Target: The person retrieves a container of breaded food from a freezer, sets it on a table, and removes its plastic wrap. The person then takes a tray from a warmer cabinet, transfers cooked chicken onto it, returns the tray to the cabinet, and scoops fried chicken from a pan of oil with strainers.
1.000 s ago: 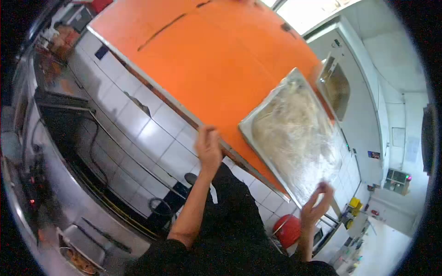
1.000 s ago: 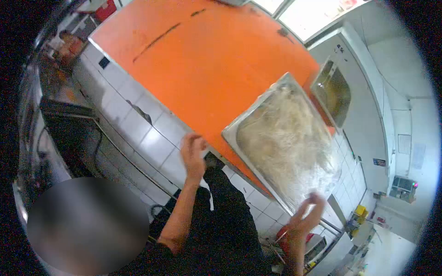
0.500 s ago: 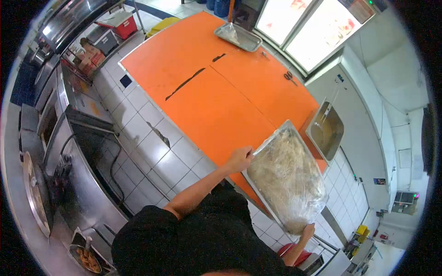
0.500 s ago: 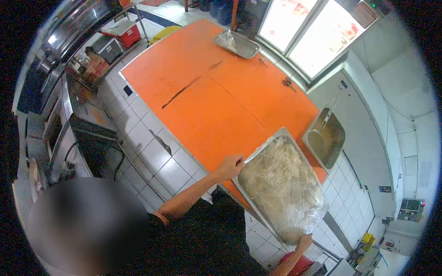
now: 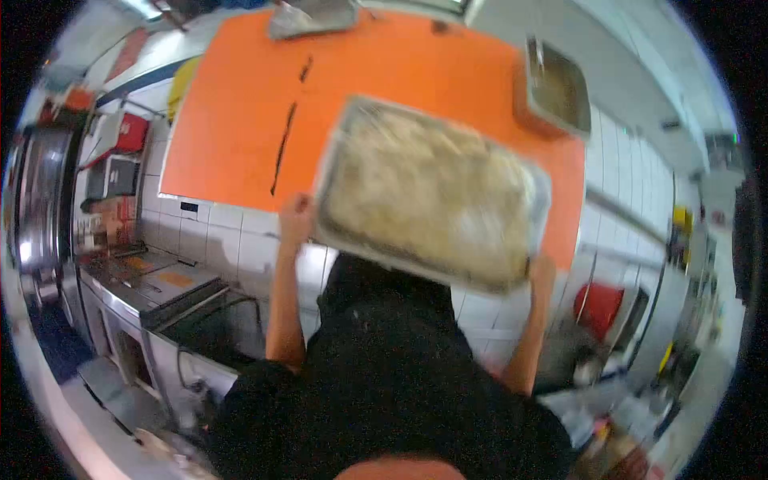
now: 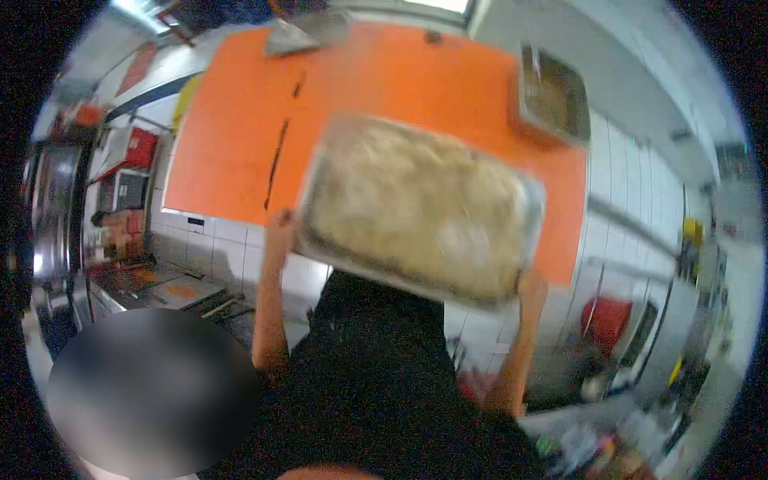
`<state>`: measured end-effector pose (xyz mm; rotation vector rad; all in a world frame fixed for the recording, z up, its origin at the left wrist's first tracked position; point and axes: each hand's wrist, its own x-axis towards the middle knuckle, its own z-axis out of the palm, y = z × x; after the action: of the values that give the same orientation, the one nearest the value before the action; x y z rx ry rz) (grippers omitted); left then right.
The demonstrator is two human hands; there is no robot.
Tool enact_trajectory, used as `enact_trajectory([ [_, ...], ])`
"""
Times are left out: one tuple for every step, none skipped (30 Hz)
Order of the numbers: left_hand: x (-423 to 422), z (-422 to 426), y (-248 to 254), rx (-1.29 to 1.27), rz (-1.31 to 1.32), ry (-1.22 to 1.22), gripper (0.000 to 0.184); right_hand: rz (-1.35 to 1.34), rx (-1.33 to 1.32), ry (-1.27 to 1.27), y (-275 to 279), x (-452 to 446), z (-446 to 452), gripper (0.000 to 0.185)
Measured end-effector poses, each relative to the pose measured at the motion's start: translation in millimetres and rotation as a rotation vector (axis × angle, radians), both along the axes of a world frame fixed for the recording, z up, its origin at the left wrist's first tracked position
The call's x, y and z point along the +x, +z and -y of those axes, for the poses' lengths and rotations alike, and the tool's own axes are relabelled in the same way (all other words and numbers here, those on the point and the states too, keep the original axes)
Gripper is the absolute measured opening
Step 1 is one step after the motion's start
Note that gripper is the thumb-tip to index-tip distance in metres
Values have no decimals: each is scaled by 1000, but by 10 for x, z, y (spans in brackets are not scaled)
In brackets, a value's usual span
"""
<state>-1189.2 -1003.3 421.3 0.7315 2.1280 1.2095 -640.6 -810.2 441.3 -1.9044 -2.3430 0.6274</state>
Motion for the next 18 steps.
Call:
enact_trajectory([
  [-195,203,-34,27,23,-6,13,147,65,-38,-95,-253,4,30],
  [-418,316,-40,69,36,-4,12,-143,203,-98,32,-623,135,32],
  [-555,416,87,61,42,-20,10,99,-4,-91,102,-829,144,37],
  [-664,494,182,35,87,33,10,-99,51,-170,170,-1079,251,41],
  [-805,541,201,33,84,35,11,-171,-56,-244,264,-1264,254,43],
  [-949,679,185,20,87,48,12,-235,-173,-311,298,-1379,337,44],
  [-1097,761,148,41,98,69,13,-322,-189,-310,216,-1437,416,39],
  [-1278,783,102,71,106,95,14,-414,-196,-303,147,-1540,474,35],
  [-1387,811,142,32,106,119,14,-407,-208,-311,222,-1659,631,35],
  [-1503,794,189,-5,106,143,14,-577,-304,-352,393,-1806,782,34],
  [-1652,786,140,6,94,147,15,-746,-399,-388,478,-1843,879,34],
  [-1747,796,94,8,83,155,17,-818,-639,-416,243,-1728,916,36],
  [-1731,778,88,-8,86,164,17,-808,-657,-416,230,-1706,1020,36],
  [-1744,759,88,-45,-81,162,17,-857,-713,-429,212,-1717,1136,36],
  [-1733,789,126,-85,-249,158,20,-905,-772,-443,215,-1707,1235,37],
  [-1601,806,215,-96,-249,166,20,-959,-822,-385,211,-1669,1301,37],
  [-1383,808,254,-146,-426,301,26,-955,-832,-380,174,-1629,1349,37],
  [-1129,797,296,-196,-604,434,34,-1063,-884,-401,119,-1588,1389,35],
])
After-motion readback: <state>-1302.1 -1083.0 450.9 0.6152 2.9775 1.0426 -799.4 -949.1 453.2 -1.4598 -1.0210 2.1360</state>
